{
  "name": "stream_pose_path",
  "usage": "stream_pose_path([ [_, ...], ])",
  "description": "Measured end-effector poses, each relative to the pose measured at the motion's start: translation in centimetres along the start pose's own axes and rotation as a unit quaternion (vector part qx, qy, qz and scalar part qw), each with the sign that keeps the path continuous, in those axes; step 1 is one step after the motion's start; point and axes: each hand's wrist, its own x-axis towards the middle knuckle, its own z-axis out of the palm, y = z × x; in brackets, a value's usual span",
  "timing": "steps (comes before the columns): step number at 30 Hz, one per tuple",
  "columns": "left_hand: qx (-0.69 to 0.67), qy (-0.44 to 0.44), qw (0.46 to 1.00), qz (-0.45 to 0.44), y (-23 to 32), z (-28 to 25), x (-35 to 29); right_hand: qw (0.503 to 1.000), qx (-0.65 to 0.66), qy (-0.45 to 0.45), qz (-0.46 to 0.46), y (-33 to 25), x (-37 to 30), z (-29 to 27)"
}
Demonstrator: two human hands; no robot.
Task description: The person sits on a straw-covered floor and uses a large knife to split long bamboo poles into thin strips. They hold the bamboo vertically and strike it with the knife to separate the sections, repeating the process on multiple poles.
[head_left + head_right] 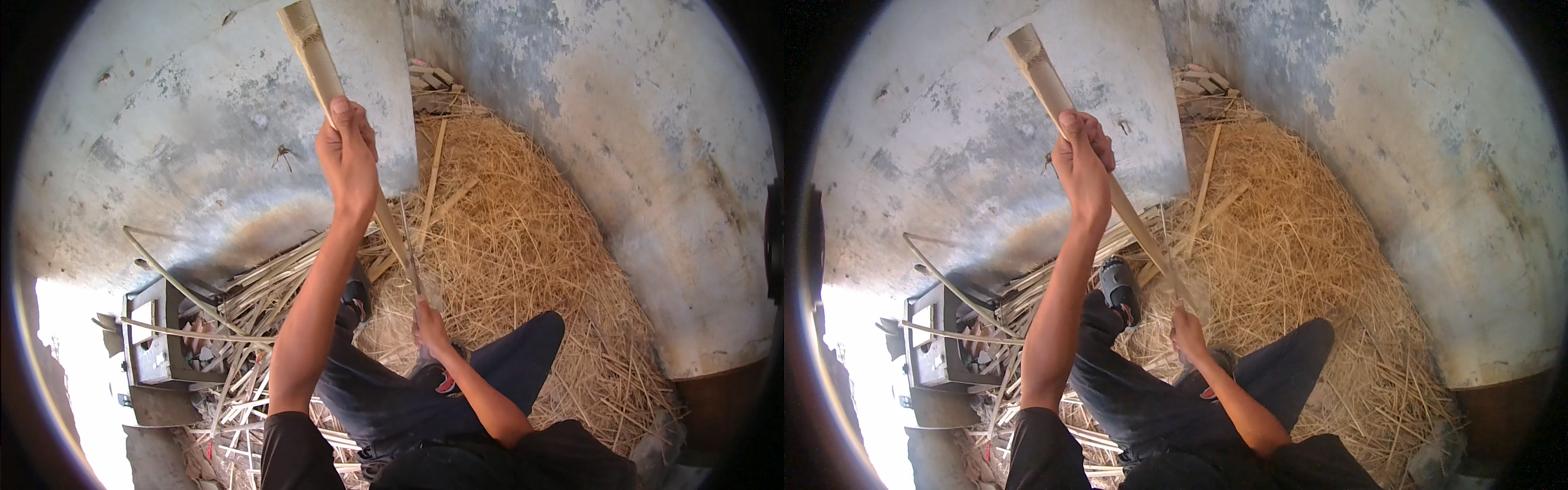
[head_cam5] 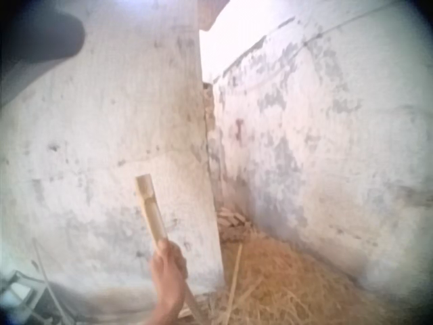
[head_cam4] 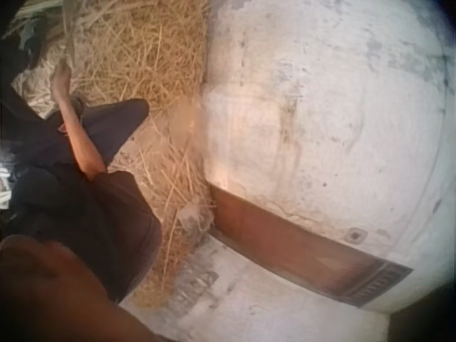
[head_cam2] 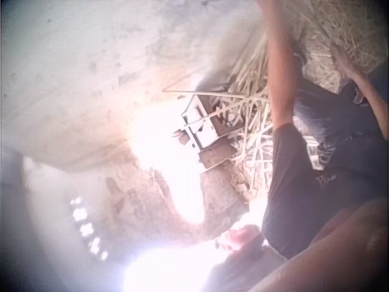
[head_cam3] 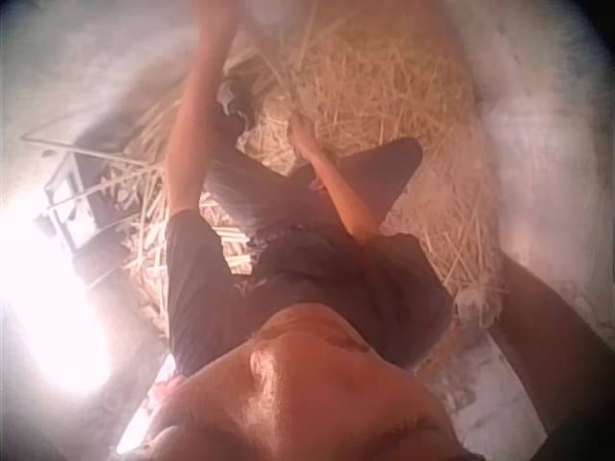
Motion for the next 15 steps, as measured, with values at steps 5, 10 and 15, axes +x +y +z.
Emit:
stream_pose_path([
  [5,-0.002,0.020,1.000,-0.009,0.2,-1.6,0.7,0.984,0.100,-0.053,0.141,-4.5,-1.7,0.6],
  [10,0.006,0.033,0.999,-0.007,-0.1,-1.4,0.5,0.979,0.128,-0.096,0.126,-4.7,-1.3,-0.4],
  [15,0.034,0.060,0.998,0.007,0.1,-0.3,0.1,0.998,-0.009,-0.050,-0.023,-7.1,-3.5,2.2],
])
